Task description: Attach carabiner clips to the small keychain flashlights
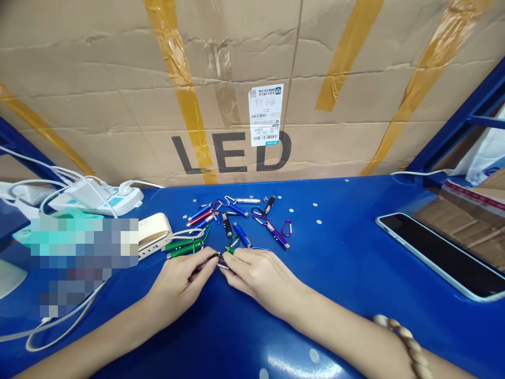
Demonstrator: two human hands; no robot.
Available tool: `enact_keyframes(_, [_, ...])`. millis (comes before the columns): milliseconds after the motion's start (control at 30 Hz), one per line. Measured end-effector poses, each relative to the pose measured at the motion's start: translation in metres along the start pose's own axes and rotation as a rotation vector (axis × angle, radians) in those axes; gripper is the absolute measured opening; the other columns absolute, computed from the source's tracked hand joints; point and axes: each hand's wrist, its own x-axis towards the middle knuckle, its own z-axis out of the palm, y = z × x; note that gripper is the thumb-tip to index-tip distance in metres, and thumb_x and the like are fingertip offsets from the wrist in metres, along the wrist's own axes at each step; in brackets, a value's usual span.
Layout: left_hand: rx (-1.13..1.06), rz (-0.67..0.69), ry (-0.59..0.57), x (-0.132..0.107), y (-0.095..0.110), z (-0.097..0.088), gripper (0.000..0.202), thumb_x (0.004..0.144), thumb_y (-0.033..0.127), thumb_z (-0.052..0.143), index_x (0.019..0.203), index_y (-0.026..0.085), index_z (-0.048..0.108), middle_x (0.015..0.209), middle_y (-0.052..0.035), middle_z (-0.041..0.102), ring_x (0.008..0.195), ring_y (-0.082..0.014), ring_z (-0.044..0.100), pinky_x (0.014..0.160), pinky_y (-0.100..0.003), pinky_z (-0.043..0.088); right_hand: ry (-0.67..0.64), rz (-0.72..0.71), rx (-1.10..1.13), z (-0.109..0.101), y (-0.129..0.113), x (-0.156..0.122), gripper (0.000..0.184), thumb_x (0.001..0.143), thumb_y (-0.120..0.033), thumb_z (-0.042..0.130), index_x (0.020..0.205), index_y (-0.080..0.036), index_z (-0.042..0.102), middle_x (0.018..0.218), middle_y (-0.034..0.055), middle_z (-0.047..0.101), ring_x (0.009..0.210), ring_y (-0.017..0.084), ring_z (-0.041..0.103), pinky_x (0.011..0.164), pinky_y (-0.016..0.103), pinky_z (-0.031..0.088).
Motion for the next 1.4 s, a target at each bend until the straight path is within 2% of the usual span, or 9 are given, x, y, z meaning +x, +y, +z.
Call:
enact_keyframes(167, [0.039,-0.010,0.015,-0.003,0.002,0.002,0.030,0.093,0.031,0.033,0.078,0.020,0.056,0.067,-0.0026,0.063,0.060,-0.0155,0.058,0.054,-0.023,0.033,-0.037,0.024,-0.049,0.000,0.001,-0.002,0.034,0.096,-0.026,0.034,0.109,-0.005,0.058,0.073,0.0076,0.063,0.062,0.017,0.061,0.057,0.028,0.052])
enact_keyframes(233, [0.033,0.044,0.003,-0.004,0.002,0.003,0.030,0.093,0.030,0.033,0.077,0.019,0.057,0.066,-0.0031,0.063,0.057,-0.0149,0.057,0.053,-0.023,0.033,-0.069,0.031,-0.028,0.001,0.001,-0.003,0.029,0.094,-0.024,0.039,0.105,-0.007,0.060,0.073,0.0074,0.064,0.064,0.017,0.062,0.059,0.028,0.052])
enact_keyframes(333, [0.023,0.117,-0.047,-0.005,0.002,0.002,0.031,0.093,0.028,0.033,0.077,0.018,0.057,0.064,-0.0035,0.062,0.052,-0.0139,0.057,0.051,-0.023,0.033,-0.146,0.066,0.083,0.004,0.001,-0.005,0.018,0.089,-0.021,0.049,0.089,-0.009,0.063,0.071,0.0062,0.063,0.062,0.016,0.060,0.057,0.026,0.050])
enact_keyframes(467, [0.047,0.128,-0.065,-0.005,0.000,0.001,0.031,0.093,0.029,0.033,0.082,0.018,0.059,0.070,-0.0057,0.066,0.059,-0.0164,0.062,0.054,-0.023,0.036,-0.196,0.118,0.236,0.006,0.002,-0.005,0.012,0.086,-0.017,0.053,0.083,-0.010,0.063,0.069,0.0043,0.060,0.059,0.014,0.056,0.055,0.024,0.046])
enact_keyframes(700, [0.071,0.130,-0.049,-0.005,0.000,0.000,0.031,0.094,0.029,0.031,0.078,0.017,0.056,0.067,-0.0044,0.064,0.055,-0.0141,0.058,0.051,-0.023,0.034,-0.119,0.170,0.452,0.005,0.004,-0.005,0.023,0.090,-0.022,0.046,0.080,-0.012,0.064,0.064,0.0020,0.055,0.055,0.012,0.049,0.052,0.023,0.041])
enact_keyframes(867, [0.034,0.129,-0.027,-0.005,0.002,-0.001,0.029,0.093,0.029,0.032,0.074,0.019,0.052,0.064,-0.0018,0.060,0.052,-0.0125,0.054,0.052,-0.022,0.032,-0.078,0.173,0.469,0.007,0.002,-0.005,0.030,0.092,-0.026,0.042,0.077,-0.014,0.064,0.062,0.0017,0.054,0.055,0.011,0.048,0.051,0.023,0.040])
enact_keyframes(1033, [-0.052,0.093,-0.023,-0.005,0.002,0.000,0.027,0.092,0.029,0.032,0.072,0.020,0.047,0.062,0.0000,0.055,0.052,-0.0128,0.049,0.052,-0.023,0.030,-0.055,0.226,0.487,0.005,0.000,-0.003,0.039,0.093,-0.032,0.040,0.065,-0.015,0.061,0.056,-0.0006,0.048,0.051,0.010,0.044,0.048,0.022,0.038])
enact_keyframes(1267, [-0.291,0.008,-0.051,-0.004,0.008,-0.001,0.017,0.090,0.029,0.038,0.076,0.021,0.044,0.059,0.0044,0.045,0.048,-0.0107,0.040,0.049,-0.022,0.029,-0.035,0.293,0.488,0.001,0.001,-0.002,0.031,0.092,-0.031,0.045,0.076,-0.014,0.066,0.061,0.0009,0.056,0.054,0.011,0.050,0.052,0.022,0.041])
enact_keyframes(1400, [-0.354,-0.001,-0.100,-0.006,0.010,-0.003,0.008,0.088,0.022,0.039,0.082,0.020,0.044,0.060,0.0055,0.039,0.048,-0.0103,0.035,0.047,-0.022,0.028,0.021,0.297,0.434,0.002,0.002,-0.003,0.030,0.091,-0.029,0.046,0.076,-0.013,0.067,0.059,0.0009,0.055,0.053,0.011,0.050,0.050,0.022,0.041])
